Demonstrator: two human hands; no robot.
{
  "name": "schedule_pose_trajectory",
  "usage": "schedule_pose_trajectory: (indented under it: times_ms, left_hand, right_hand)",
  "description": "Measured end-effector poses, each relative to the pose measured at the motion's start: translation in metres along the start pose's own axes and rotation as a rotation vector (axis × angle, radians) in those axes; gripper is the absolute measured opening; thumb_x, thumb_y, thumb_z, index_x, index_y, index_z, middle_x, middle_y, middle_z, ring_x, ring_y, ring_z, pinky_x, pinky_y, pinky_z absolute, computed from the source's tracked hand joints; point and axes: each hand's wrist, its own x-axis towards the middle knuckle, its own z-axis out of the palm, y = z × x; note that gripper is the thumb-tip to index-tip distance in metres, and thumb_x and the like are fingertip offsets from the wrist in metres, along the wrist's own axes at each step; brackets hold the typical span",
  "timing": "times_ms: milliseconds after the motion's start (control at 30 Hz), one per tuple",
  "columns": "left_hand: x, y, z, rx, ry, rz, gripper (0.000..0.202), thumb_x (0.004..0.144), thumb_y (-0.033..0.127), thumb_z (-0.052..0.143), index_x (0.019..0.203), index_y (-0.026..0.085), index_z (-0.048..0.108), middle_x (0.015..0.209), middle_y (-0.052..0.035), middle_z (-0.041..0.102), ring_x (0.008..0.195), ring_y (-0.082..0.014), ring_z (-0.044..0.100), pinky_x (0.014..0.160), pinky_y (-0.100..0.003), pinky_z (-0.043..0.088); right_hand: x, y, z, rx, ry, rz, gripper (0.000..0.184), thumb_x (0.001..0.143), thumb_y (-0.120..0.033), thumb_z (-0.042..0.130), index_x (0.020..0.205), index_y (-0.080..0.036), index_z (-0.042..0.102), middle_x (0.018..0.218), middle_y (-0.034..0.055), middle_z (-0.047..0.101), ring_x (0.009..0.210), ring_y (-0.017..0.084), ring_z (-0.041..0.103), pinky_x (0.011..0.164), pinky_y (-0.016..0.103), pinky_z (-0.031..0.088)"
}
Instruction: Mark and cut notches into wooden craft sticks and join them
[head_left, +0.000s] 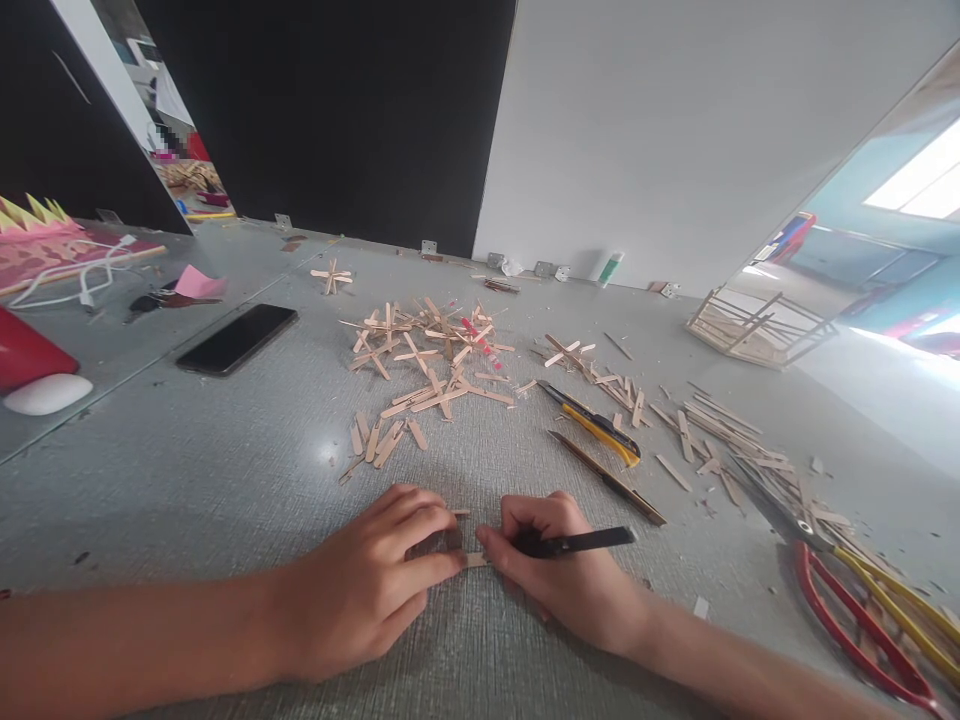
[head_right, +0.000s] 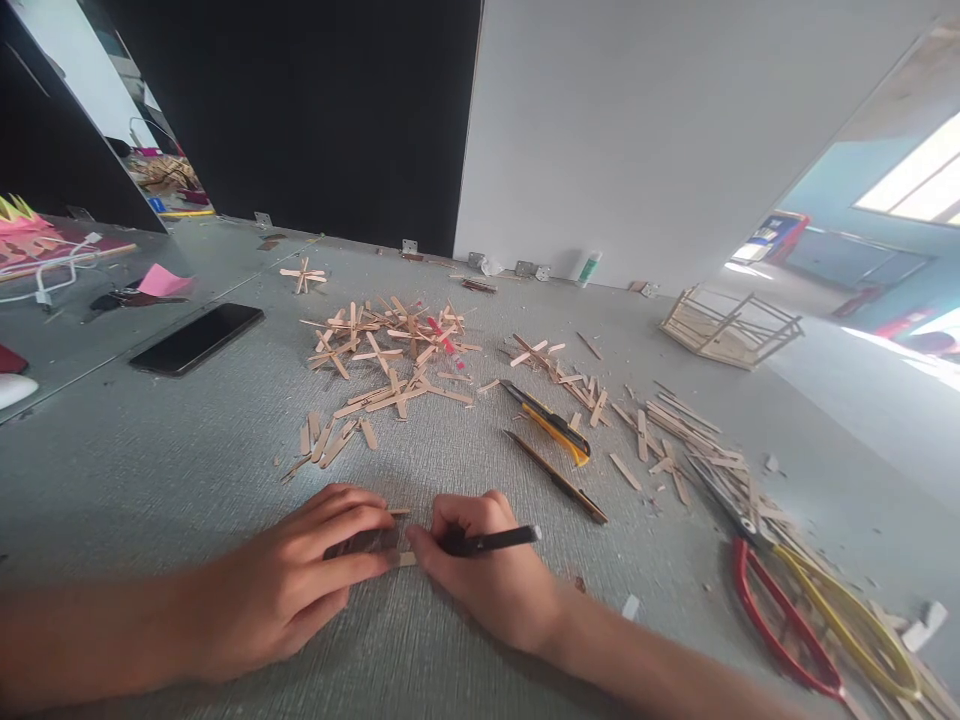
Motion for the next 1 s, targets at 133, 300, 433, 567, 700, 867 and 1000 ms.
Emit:
schedule_pose_trajectory:
  times_ms: [133, 300, 433, 567, 700, 867, 1000]
  left_hand:
    - [-0.0002, -0.0006, 0.0005, -0.012, -0.013, -0.006, 0.039, 0.091, -0.003, 0.047, 0.119, 0.013, 0.067, 0.117, -0.0145, 0.065, 0.114, -0.0285, 0.057, 0.099, -0.047, 0.052]
    - [-0.0007, -0.0002, -0.0009, -0.005, -0.002, -0.002, 0.040, 0.090, -0.004, 0.047, 0.120, 0.014, 0.067, 0.116, -0.0140, 0.065, 0.113, -0.0281, 0.057, 0.098, -0.046, 0.052]
    - [-0.0008, -0.0005, -0.0004, -0.009, -0.001, -0.007, 0.040, 0.090, -0.003, 0.048, 0.120, 0.014, 0.067, 0.116, -0.0137, 0.065, 0.114, -0.0279, 0.057, 0.099, -0.045, 0.052]
    - [-0.0005, -0.0009, 0.0002, -0.015, 0.003, -0.006, 0.040, 0.090, -0.003, 0.047, 0.120, 0.014, 0.067, 0.117, -0.0140, 0.065, 0.113, -0.0280, 0.057, 0.098, -0.046, 0.052]
    - [-0.0001, -0.0004, -0.0015, -0.016, -0.013, -0.001, 0.040, 0.091, -0.004, 0.046, 0.121, 0.012, 0.067, 0.117, -0.0147, 0.065, 0.114, -0.0282, 0.056, 0.098, -0.046, 0.052]
    - [-0.0002, -0.0004, -0.0015, -0.020, -0.009, -0.004, 0.041, 0.090, -0.004, 0.047, 0.121, 0.014, 0.067, 0.117, -0.0140, 0.065, 0.114, -0.0279, 0.056, 0.099, -0.046, 0.052]
    - [-0.0012, -0.0011, -0.0004, -0.028, -0.021, -0.005, 0.040, 0.091, -0.004, 0.047, 0.121, 0.012, 0.068, 0.117, -0.0149, 0.063, 0.114, -0.0289, 0.055, 0.099, -0.047, 0.051]
  right_hand:
    - [0.0015, 0.0008, -0.0008, -0.063, 0.013, -0.060, 0.043, 0.093, -0.033, 0.060, 0.058, -0.024, 0.036, 0.044, -0.0099, 0.029, 0.040, 0.007, 0.026, 0.041, 0.025, 0.019]
    - [0.0030, 0.0017, -0.0011, -0.110, 0.037, -0.124, 0.045, 0.091, -0.031, 0.061, 0.056, -0.023, 0.035, 0.048, -0.0096, 0.025, 0.047, 0.008, 0.022, 0.046, 0.026, 0.021]
    - [0.0016, 0.0007, -0.0021, -0.068, -0.006, -0.096, 0.043, 0.091, -0.030, 0.059, 0.056, -0.023, 0.036, 0.044, -0.0096, 0.029, 0.041, 0.007, 0.026, 0.042, 0.025, 0.019]
    - [0.0011, 0.0003, -0.0037, -0.043, -0.044, -0.086, 0.042, 0.090, -0.030, 0.061, 0.056, -0.023, 0.038, 0.044, -0.0094, 0.032, 0.038, 0.006, 0.029, 0.039, 0.023, 0.020]
    - [0.0013, 0.0024, -0.0041, 0.005, -0.032, -0.069, 0.043, 0.093, -0.033, 0.060, 0.058, -0.024, 0.037, 0.042, -0.0096, 0.033, 0.036, 0.006, 0.031, 0.038, 0.022, 0.021]
    - [0.0018, 0.0031, -0.0031, 0.110, -0.020, 0.008, 0.043, 0.095, -0.041, 0.058, 0.061, -0.025, 0.038, 0.040, -0.0073, 0.043, 0.031, 0.006, 0.038, 0.033, 0.019, 0.023]
    - [0.0025, 0.0014, -0.0028, 0.115, -0.017, 0.018, 0.043, 0.094, -0.041, 0.060, 0.060, -0.025, 0.038, 0.039, -0.0078, 0.042, 0.030, 0.006, 0.037, 0.032, 0.018, 0.023]
